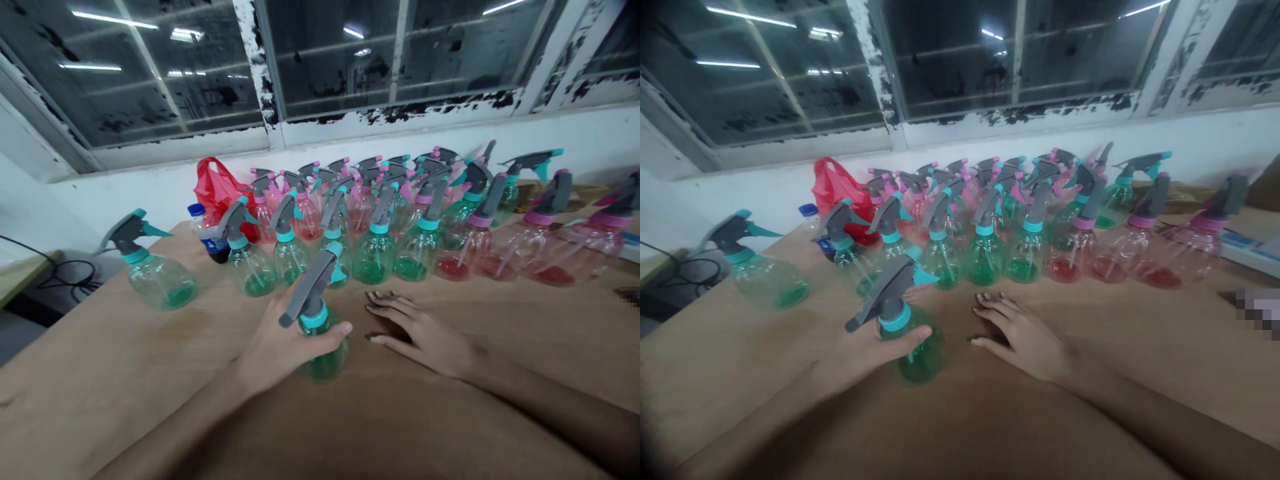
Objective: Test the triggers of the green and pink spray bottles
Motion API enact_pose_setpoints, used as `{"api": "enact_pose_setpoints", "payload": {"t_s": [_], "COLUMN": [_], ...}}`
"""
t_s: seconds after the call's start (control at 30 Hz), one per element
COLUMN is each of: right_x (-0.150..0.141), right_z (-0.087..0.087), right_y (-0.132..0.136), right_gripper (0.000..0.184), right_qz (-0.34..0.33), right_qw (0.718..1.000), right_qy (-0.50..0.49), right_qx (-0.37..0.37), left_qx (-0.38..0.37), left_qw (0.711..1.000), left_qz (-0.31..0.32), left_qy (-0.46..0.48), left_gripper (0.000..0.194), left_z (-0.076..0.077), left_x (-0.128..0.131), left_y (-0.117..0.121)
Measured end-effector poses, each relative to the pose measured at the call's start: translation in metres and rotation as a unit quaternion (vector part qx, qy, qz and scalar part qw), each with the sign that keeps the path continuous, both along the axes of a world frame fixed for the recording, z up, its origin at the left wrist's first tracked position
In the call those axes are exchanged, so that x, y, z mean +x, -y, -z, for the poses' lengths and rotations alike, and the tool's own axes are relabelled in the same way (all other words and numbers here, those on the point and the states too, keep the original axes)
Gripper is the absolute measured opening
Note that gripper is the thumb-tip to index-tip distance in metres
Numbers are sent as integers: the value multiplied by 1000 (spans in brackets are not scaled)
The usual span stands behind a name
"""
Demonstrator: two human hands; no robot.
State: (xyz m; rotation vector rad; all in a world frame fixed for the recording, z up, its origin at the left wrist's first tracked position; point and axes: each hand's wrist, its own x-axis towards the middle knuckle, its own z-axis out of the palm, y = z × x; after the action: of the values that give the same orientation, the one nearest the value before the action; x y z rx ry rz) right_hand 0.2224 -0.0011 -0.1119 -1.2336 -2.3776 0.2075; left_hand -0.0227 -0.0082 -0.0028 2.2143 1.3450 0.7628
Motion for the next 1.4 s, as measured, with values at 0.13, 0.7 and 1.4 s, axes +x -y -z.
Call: {"api": "enact_pose_setpoints", "payload": {"t_s": [0.13,0.7,1.4], "right_x": [0,-40,-195], "right_z": [0,-26,-115], "right_y": [1,-4,-63], "right_gripper": [49,42,61], "right_qz": [1,39,111], "right_qw": [1000,989,994], "right_qy": [3,130,-11], "right_qx": [2,55,19], "left_qx": [-44,113,189], "left_qw": [999,981,948], "left_qz": [6,-92,-205], "left_qy": [-27,-127,-153], "left_gripper": [62,57,54], "left_z": [5,18,17], "left_x": [-7,-93,-185], "left_y": [9,42,-37]}}
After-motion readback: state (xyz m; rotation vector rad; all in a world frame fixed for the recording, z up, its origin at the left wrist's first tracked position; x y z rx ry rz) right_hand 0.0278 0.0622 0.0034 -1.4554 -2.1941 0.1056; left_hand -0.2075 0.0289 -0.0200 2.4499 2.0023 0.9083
